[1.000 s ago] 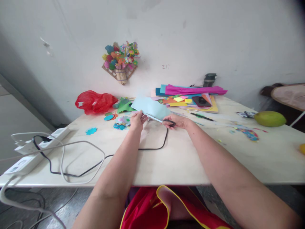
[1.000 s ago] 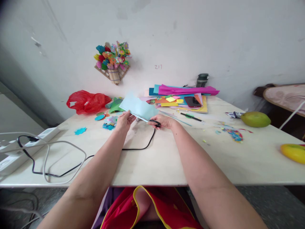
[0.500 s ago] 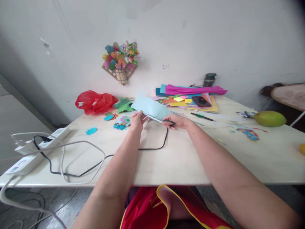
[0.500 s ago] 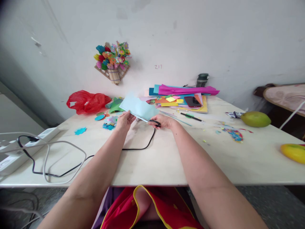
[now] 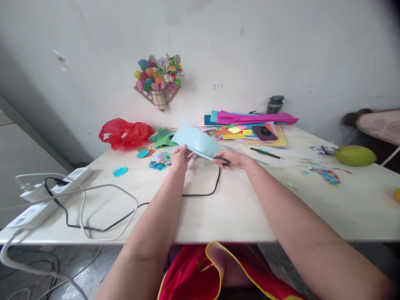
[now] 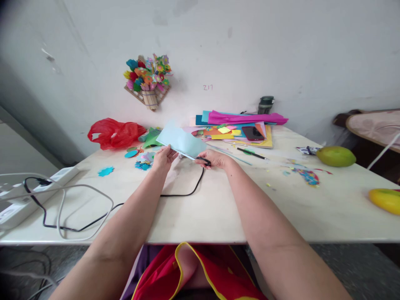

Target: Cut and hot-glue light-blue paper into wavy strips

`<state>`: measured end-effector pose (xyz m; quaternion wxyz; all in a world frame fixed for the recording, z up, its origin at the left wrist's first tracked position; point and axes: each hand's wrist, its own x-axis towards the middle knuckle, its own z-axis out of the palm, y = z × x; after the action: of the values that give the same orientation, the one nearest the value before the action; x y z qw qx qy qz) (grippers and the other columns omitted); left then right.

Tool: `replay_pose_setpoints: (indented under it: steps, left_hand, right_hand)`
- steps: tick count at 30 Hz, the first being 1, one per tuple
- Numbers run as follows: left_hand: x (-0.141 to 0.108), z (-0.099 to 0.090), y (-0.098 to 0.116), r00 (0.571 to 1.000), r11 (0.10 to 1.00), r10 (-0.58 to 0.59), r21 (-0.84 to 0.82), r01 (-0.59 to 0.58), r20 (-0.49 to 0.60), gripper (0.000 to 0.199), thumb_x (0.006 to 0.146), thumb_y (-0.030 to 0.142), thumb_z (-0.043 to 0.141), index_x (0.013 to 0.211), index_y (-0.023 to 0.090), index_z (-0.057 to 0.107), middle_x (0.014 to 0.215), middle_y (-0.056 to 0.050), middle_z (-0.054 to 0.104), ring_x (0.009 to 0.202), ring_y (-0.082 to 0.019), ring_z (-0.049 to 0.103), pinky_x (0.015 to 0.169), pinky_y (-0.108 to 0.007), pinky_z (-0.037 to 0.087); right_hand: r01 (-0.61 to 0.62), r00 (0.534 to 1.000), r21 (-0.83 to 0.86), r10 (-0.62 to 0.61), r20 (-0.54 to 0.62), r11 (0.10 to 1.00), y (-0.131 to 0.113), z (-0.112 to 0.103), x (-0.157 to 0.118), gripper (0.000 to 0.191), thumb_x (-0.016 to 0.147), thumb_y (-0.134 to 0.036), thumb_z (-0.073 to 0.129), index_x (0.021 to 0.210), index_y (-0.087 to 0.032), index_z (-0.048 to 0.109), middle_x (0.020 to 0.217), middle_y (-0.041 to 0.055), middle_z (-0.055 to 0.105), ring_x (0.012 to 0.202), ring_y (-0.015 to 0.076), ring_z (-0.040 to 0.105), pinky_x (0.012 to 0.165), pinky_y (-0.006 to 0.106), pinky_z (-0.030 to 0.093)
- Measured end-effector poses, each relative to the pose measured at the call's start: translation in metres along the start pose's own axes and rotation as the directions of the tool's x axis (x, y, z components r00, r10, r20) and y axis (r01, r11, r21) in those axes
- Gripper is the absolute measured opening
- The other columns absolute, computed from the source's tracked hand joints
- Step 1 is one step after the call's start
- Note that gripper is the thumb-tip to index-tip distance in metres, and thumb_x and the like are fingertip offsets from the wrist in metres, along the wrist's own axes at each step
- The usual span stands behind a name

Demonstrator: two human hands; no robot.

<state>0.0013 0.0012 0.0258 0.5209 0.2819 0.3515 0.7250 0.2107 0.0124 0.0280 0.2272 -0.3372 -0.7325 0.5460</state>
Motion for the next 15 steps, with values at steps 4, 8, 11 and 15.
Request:
replay_pose_setpoints:
  steps: [4, 8, 11, 15]
  left_hand:
    - [0.0009, -0.0006, -0.0002, 1.000, 1.000, -0.003, 0.002, 0.003, 0.001, 0.013, 0.072, 0.016, 0.062, 0.067, 0.015, 0.050, 0.059, 0.000, 0.060, 0.056, -0.013, 0.062, 0.058, -0.027, 0.052]
    - [0.0016, -0.0009, -0.0006, 1.000, 1.000, -0.007, -0.006, 0.007, 0.000, 0.012, 0.071, 0.016, 0.062, 0.068, 0.015, 0.050, 0.058, 0.000, 0.060, 0.056, -0.013, 0.062, 0.058, -0.027, 0.052]
    - [0.0013, -0.0010, -0.0008, 1.000, 1.000, -0.007, -0.011, 0.007, 0.002, 0.012, 0.071, 0.016, 0.062, 0.068, 0.015, 0.050, 0.058, 0.000, 0.060, 0.055, -0.013, 0.062, 0.057, -0.027, 0.052]
    - [0.0013, -0.0013, -0.0013, 1.000, 1.000, -0.013, -0.006, 0.013, -0.007, 0.013, 0.069, 0.016, 0.063, 0.068, 0.015, 0.050, 0.058, 0.000, 0.059, 0.055, -0.013, 0.062, 0.057, -0.026, 0.052]
  right_hand:
    - [-0.001, 1.000, 0.004, 0.001, 0.001, 1.000, 0.0019, -0.0009, 0.0009, 0.021, 0.069, -0.032, 0.064, 0.073, -0.012, 0.057, 0.046, -0.0045, 0.050, 0.032, 0.0026, 0.036, 0.033, 0.018, 0.021]
    - [0.001, 1.000, -0.013, -0.001, -0.005, 1.000, 0.0038, -0.0023, 0.0013, 0.024, 0.069, -0.034, 0.065, 0.074, -0.012, 0.057, 0.048, -0.0046, 0.051, 0.033, 0.0027, 0.037, 0.033, 0.018, 0.021]
    - [0.004, 1.000, -0.024, -0.004, -0.006, 1.000, 0.0048, -0.0030, 0.0015, 0.025, 0.069, -0.034, 0.065, 0.076, -0.012, 0.058, 0.049, -0.0042, 0.052, 0.033, 0.0030, 0.038, 0.033, 0.018, 0.021]
    - [0.004, 1.000, 0.008, -0.004, 0.002, 1.000, 0.0052, -0.0034, 0.0015, 0.026, 0.069, -0.035, 0.065, 0.077, -0.011, 0.059, 0.048, -0.0042, 0.052, 0.033, 0.0027, 0.038, 0.033, 0.018, 0.021]
